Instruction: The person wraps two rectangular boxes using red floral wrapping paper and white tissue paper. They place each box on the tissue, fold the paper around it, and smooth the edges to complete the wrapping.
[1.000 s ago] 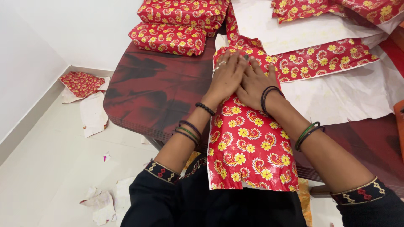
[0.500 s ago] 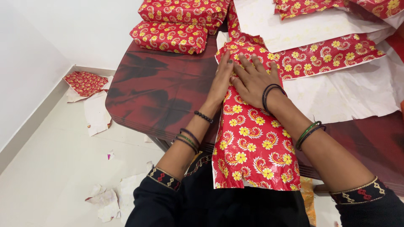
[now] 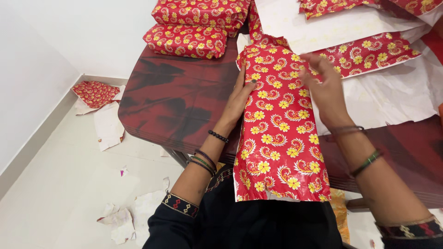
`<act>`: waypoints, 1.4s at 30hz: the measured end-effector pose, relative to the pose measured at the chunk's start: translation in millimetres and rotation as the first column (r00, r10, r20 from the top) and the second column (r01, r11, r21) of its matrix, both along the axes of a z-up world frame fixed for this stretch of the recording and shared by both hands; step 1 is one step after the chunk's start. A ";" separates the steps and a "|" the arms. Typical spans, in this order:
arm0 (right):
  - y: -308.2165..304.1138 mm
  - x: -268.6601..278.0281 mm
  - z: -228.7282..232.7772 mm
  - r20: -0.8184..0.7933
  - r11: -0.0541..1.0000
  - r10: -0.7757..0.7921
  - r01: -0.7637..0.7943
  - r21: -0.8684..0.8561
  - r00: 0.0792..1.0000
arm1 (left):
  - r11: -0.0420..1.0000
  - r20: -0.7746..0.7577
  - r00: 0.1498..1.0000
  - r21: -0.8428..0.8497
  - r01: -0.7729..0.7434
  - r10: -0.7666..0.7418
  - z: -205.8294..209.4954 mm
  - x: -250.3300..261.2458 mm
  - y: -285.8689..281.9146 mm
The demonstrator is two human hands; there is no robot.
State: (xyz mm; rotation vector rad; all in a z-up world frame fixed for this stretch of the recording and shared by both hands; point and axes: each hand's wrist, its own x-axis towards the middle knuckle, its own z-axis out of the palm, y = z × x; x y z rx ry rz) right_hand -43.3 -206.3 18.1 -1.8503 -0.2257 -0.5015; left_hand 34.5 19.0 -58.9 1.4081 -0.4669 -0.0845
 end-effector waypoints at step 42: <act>-5.7 -123.3 -66.3 -0.185 0.942 -0.035 0.095 0.322 0.982 | 0.882 0.359 0.876 0.224 -0.414 0.321 25.8 -114.7 30.5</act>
